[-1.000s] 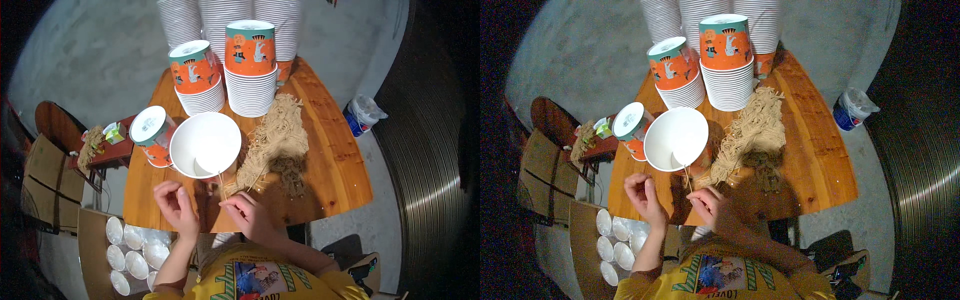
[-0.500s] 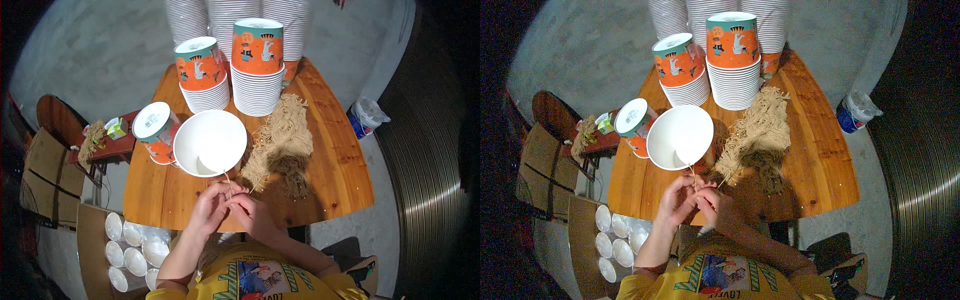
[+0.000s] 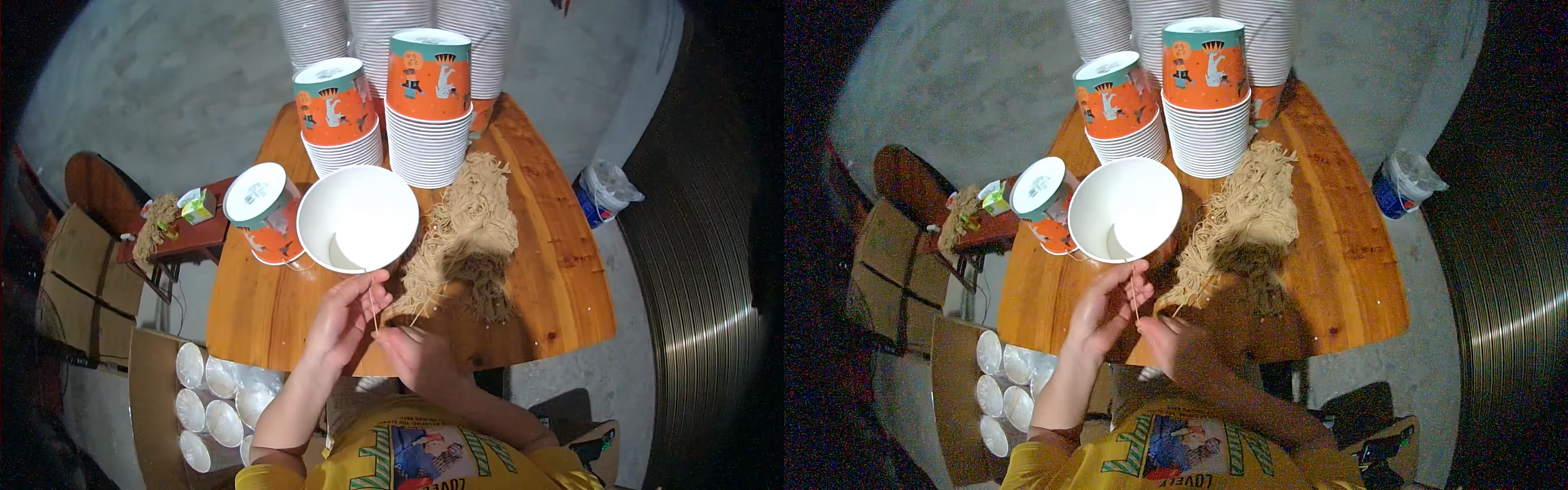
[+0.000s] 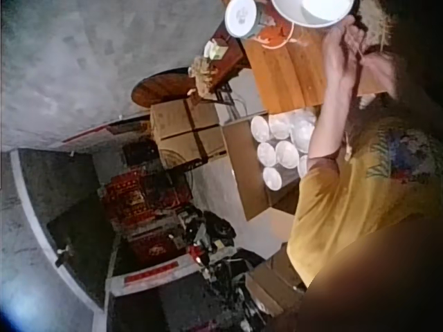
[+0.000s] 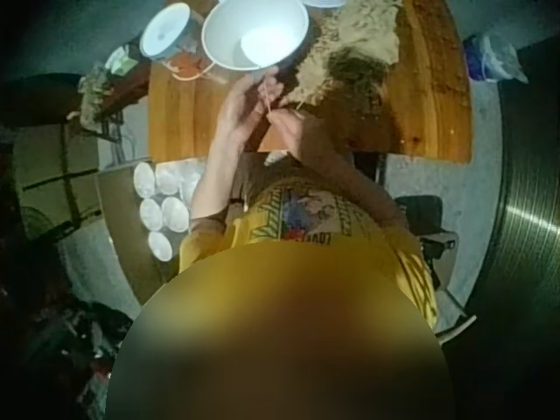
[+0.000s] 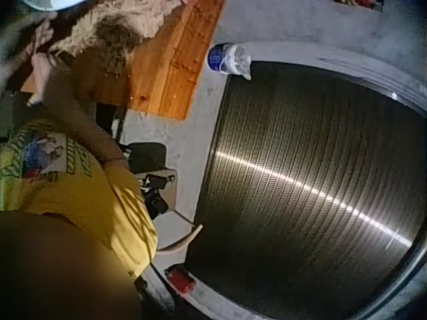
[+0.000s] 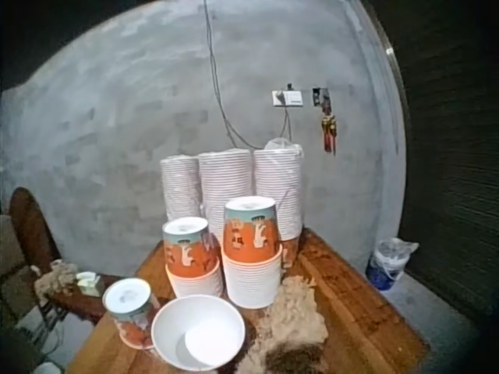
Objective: Unpacking stacks of paper cups from a box and filling them with a shredded food product.
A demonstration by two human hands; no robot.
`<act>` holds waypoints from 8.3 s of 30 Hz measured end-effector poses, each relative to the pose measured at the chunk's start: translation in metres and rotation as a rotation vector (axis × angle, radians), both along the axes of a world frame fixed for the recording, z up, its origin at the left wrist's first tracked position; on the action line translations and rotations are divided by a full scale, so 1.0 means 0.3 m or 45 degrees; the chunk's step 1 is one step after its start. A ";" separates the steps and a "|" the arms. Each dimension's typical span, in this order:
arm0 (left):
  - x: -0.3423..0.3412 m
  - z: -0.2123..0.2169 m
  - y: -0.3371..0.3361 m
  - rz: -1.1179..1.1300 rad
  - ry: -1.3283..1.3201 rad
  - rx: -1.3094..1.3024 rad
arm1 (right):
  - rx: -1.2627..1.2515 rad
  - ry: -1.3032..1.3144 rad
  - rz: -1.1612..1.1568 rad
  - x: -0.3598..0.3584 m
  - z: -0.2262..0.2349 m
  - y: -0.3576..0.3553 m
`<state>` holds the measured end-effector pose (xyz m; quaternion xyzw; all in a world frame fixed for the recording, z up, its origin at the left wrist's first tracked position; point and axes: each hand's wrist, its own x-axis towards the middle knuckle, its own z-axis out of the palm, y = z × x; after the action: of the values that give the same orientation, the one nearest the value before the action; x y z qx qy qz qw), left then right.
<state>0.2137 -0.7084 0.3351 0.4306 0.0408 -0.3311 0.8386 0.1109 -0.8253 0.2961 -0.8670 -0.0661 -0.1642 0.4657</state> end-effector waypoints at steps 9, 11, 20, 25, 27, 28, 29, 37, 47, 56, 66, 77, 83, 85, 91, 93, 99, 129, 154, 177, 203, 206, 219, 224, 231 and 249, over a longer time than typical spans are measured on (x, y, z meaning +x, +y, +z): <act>0.045 -0.001 0.043 -0.013 -0.099 -0.066 | -0.029 -0.028 0.098 -0.029 0.062 0.042; 0.053 -0.001 0.046 -0.007 -0.099 -0.071 | -0.047 -0.196 0.292 -0.053 0.059 0.048; -0.084 -0.058 -0.043 0.043 -2.086 0.930 | 0.489 0.633 0.852 -0.106 0.311 -0.059; 0.006 0.033 -0.180 0.304 -2.067 1.388 | 0.347 0.918 1.108 -0.097 0.393 0.010; 0.030 0.039 -0.167 0.256 -2.030 1.561 | 0.449 0.624 1.229 -0.118 0.374 -0.002; 0.042 0.035 -0.152 0.265 -2.023 1.624 | 0.492 0.816 1.185 -0.121 0.428 -0.022; 0.048 0.031 -0.129 0.301 -2.011 1.611 | 0.492 0.815 1.190 -0.120 0.454 -0.049; 0.105 0.094 0.148 0.197 -1.942 1.529 | 0.928 0.615 0.392 -0.006 0.543 -0.189; 0.273 0.123 0.331 -0.076 -1.921 1.188 | 1.133 0.307 0.305 0.204 0.293 -0.177; -0.199 0.150 0.013 -0.159 -0.690 0.487 | 1.305 0.378 0.222 0.206 0.242 -0.104; -0.237 0.046 -0.054 -0.368 -0.566 0.421 | 0.801 0.087 0.057 0.124 0.188 -0.106; -0.243 0.044 0.029 -0.482 -1.175 1.065 | 0.290 0.026 -0.201 -0.029 0.097 -0.137; -0.222 0.082 0.067 -0.489 -1.134 1.064 | 0.062 -0.242 0.200 -0.038 0.074 -0.104; -0.224 0.114 0.079 -0.519 -1.044 1.084 | 0.136 -0.258 0.211 -0.028 0.069 -0.096; -0.206 0.161 0.116 -0.192 -1.537 1.232 | 0.114 -0.230 0.123 -0.009 0.147 -0.101; -0.207 0.168 0.125 -0.097 -1.609 1.273 | 0.185 -0.050 0.077 -0.009 0.162 -0.096; -0.112 0.205 0.118 0.030 -2.159 1.486 | 0.590 0.137 -0.013 0.046 0.099 -0.101; 0.131 0.322 0.167 -0.620 -0.741 0.811 | 0.046 -0.776 0.045 0.192 0.177 -0.022; 0.061 0.311 0.125 -0.595 -0.819 0.737 | 0.787 0.182 0.247 0.145 0.197 -0.056; 0.039 0.288 0.103 -0.680 -0.824 0.834 | 0.828 0.159 0.193 0.143 0.141 -0.047; 0.080 0.160 0.082 -0.483 -0.980 0.751 | 0.519 0.072 0.010 0.146 0.121 -0.125; 0.080 0.179 0.048 -0.489 -1.013 0.786 | 0.544 -0.071 0.056 0.157 0.153 -0.149; 0.066 0.205 0.020 -0.558 -0.622 0.530 | 0.683 0.107 0.177 0.190 0.128 -0.126; 0.089 0.203 0.018 -0.644 -0.389 0.472 | 0.919 0.066 0.266 0.184 0.145 -0.118; 0.105 0.167 0.020 -0.654 -0.436 0.481 | 0.652 0.141 0.470 0.205 0.206 -0.223; 0.080 0.168 -0.013 -0.746 -0.583 0.616 | 0.367 0.047 0.230 0.242 0.161 -0.265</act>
<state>0.2377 -0.7123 0.3855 0.6702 -0.1934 -0.4317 0.5719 0.1835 -0.9048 0.3444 -0.7846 -0.1109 -0.1134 0.5994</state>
